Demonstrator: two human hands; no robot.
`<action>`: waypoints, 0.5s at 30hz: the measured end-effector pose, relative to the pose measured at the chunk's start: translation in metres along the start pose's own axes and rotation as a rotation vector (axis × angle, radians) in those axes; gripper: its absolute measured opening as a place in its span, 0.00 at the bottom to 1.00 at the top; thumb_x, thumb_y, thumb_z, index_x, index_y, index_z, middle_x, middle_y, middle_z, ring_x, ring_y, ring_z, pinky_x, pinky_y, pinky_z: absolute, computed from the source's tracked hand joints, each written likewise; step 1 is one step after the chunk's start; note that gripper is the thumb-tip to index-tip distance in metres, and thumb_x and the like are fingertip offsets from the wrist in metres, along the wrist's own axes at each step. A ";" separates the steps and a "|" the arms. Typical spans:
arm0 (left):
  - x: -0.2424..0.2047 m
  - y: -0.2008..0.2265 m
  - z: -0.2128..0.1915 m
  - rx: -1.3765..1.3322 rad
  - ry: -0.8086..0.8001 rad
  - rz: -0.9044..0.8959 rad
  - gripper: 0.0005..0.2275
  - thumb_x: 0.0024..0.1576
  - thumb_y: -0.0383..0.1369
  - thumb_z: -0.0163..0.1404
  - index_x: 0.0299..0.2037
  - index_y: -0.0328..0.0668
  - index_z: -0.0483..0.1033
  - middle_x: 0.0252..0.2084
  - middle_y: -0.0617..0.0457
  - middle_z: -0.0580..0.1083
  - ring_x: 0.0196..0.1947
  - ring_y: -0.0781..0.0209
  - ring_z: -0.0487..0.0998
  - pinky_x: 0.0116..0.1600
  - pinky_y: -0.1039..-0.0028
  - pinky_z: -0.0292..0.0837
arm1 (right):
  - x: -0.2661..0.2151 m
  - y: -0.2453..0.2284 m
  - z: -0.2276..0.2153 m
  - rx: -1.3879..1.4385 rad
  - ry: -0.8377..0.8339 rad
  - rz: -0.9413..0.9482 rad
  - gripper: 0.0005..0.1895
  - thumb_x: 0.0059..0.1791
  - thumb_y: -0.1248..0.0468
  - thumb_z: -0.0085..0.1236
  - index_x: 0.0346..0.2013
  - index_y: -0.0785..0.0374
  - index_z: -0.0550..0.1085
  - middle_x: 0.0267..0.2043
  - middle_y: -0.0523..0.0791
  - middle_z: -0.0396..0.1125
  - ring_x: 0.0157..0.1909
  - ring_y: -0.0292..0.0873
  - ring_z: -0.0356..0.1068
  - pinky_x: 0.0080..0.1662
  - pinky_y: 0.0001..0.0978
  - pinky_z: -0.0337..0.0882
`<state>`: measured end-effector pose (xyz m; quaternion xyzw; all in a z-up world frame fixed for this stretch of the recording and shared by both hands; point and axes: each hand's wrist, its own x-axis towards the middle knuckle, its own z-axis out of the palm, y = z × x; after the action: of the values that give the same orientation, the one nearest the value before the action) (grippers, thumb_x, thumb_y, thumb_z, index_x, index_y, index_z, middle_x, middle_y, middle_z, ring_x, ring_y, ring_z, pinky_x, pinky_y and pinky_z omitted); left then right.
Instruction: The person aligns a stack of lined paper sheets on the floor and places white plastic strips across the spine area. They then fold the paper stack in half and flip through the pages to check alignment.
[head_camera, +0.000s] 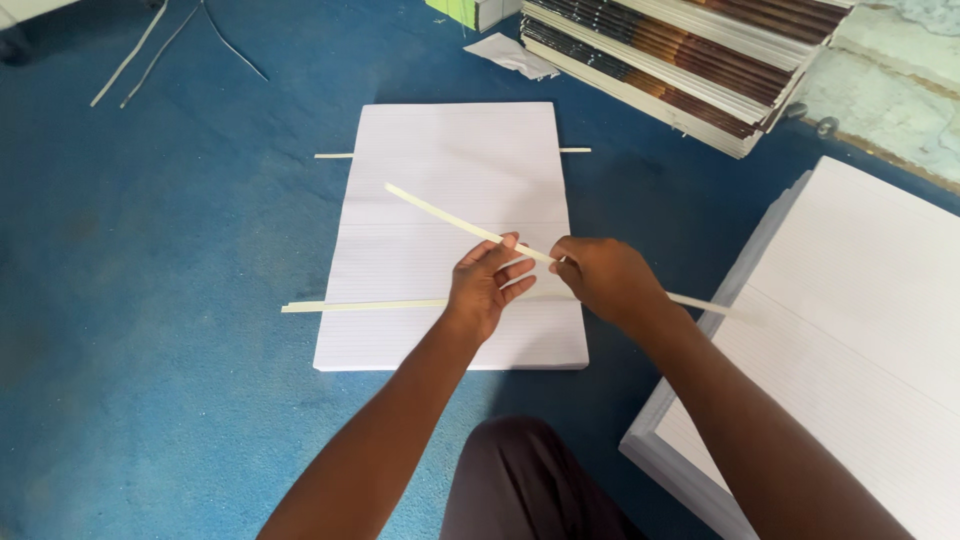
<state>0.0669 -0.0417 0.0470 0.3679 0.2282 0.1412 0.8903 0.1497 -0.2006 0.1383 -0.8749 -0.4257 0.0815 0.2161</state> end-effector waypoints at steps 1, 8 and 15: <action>0.003 0.003 -0.004 0.003 0.031 0.010 0.17 0.55 0.39 0.59 0.50 0.38 0.76 0.41 0.50 0.75 0.44 0.56 0.79 0.53 0.63 0.80 | 0.002 0.003 0.000 -0.021 -0.014 0.012 0.08 0.51 0.59 0.57 0.39 0.59 0.78 0.26 0.50 0.73 0.27 0.49 0.73 0.35 0.41 0.70; 0.026 0.037 -0.045 -0.019 0.189 0.048 0.12 0.56 0.36 0.58 0.45 0.40 0.78 0.38 0.54 0.75 0.40 0.58 0.80 0.52 0.65 0.81 | 0.016 0.043 0.005 -0.006 0.063 -0.009 0.08 0.48 0.60 0.60 0.37 0.60 0.79 0.34 0.46 0.76 0.34 0.45 0.75 0.38 0.38 0.72; 0.040 0.076 -0.081 0.064 0.349 0.074 0.07 0.59 0.34 0.57 0.35 0.42 0.74 0.34 0.54 0.75 0.33 0.64 0.80 0.47 0.70 0.82 | 0.038 0.084 0.000 -0.024 -0.019 0.178 0.09 0.49 0.59 0.60 0.37 0.60 0.81 0.33 0.48 0.76 0.34 0.46 0.75 0.39 0.38 0.71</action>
<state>0.0540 0.0752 0.0393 0.3740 0.3700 0.2284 0.8192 0.2327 -0.2169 0.1025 -0.9108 -0.3495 0.1037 0.1935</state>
